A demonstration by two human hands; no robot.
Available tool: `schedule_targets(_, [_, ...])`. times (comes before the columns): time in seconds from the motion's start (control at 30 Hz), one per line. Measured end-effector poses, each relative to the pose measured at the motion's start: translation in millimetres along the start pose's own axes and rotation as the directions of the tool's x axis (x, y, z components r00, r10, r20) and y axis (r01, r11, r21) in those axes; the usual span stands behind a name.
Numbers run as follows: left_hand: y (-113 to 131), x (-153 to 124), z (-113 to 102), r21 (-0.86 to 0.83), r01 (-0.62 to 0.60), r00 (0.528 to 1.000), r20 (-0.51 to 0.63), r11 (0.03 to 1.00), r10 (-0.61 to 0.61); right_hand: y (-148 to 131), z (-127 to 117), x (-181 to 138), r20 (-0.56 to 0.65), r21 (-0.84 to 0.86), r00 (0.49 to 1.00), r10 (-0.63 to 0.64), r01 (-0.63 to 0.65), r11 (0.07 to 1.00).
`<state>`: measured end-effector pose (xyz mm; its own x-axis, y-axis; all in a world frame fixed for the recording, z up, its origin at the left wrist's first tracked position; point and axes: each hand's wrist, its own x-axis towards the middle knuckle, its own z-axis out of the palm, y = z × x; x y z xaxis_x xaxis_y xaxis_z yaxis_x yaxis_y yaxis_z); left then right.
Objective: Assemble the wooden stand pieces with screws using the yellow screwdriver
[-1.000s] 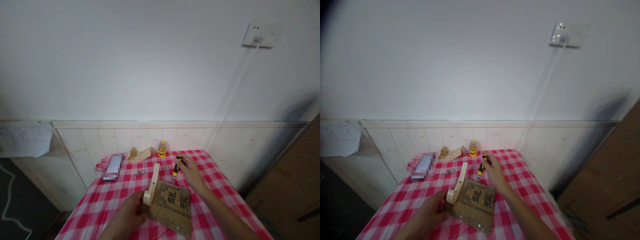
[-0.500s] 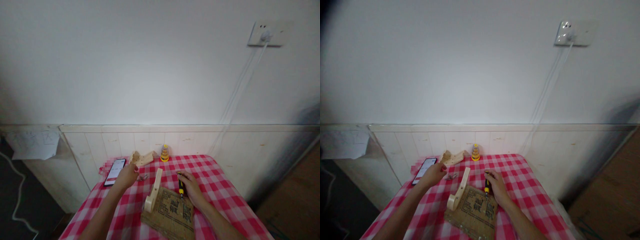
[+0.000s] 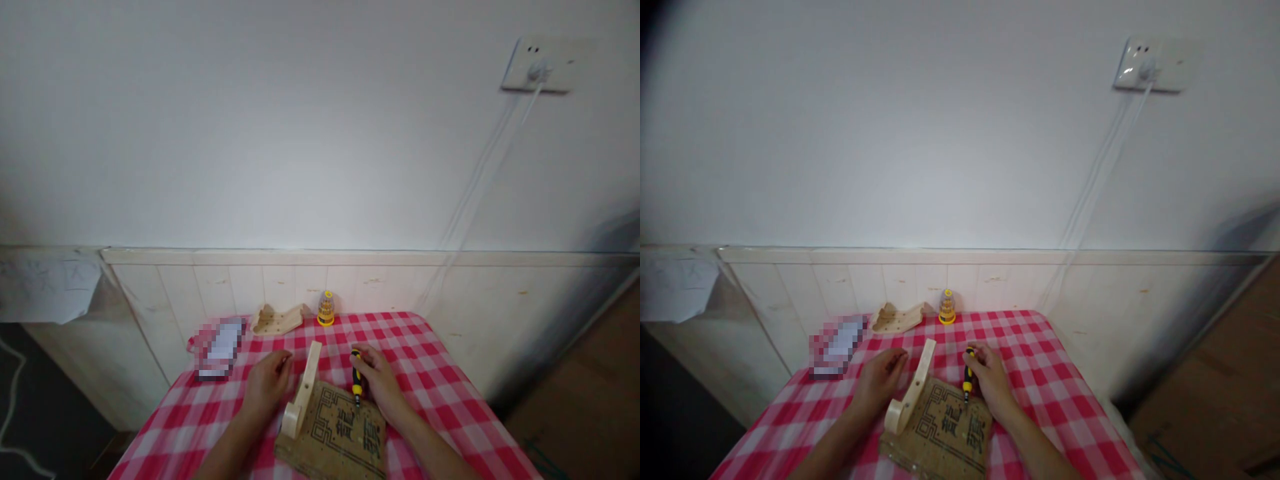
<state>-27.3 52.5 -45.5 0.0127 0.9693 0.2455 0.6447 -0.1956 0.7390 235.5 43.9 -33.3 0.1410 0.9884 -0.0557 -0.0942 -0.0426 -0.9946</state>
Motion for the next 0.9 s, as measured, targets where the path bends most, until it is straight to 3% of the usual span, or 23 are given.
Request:
schedule_targets(0.13, [2.1, -7.8, 0.6, -0.100, -0.067, 0.996, 0.060, 0.993, 0.073, 1.2, -1.0, 4.8, -0.037, 0.004, 0.999, 0.021, -0.020, 1.000])
schedule_targets(0.23, [0.1, -6.8, 1.4, -0.151, -0.038, 0.998, 0.038, 0.988, 0.044, -2.3, -8.5, 9.3, -0.067, -0.063, 0.998, -0.008, 0.004, 0.998])
schedule_targets(0.33, [-5.2, -4.2, 3.1, -0.155, -0.033, 0.999, 0.010, 0.987, 0.035, -7.6, -20.8, 13.5, -0.105, -0.221, 0.991, -0.078, 0.054, 0.974])
schedule_targets(0.43, [-8.6, -3.7, 5.1, -0.125, -0.059, 0.998, 0.021, 0.990, 0.062, -12.3, -32.6, 13.9, -0.110, -0.442, 0.978, -0.175, 0.109, 0.890])
schedule_targets(0.63, [-2.8, -5.9, 4.0, -0.035, -0.088, 0.991, 0.103, 0.996, 0.091, -17.0, -37.7, 4.2, 0.060, -0.729, 0.973, -0.221, 0.194, 0.657])
schedule_targets(0.9, [6.1, -5.6, -1.2, 0.013, -0.087, 0.984, 0.156, 0.996, 0.083, -42.2, -23.1, 17.3, 0.234, -0.831, 0.962, -0.137, 0.271, 0.486])
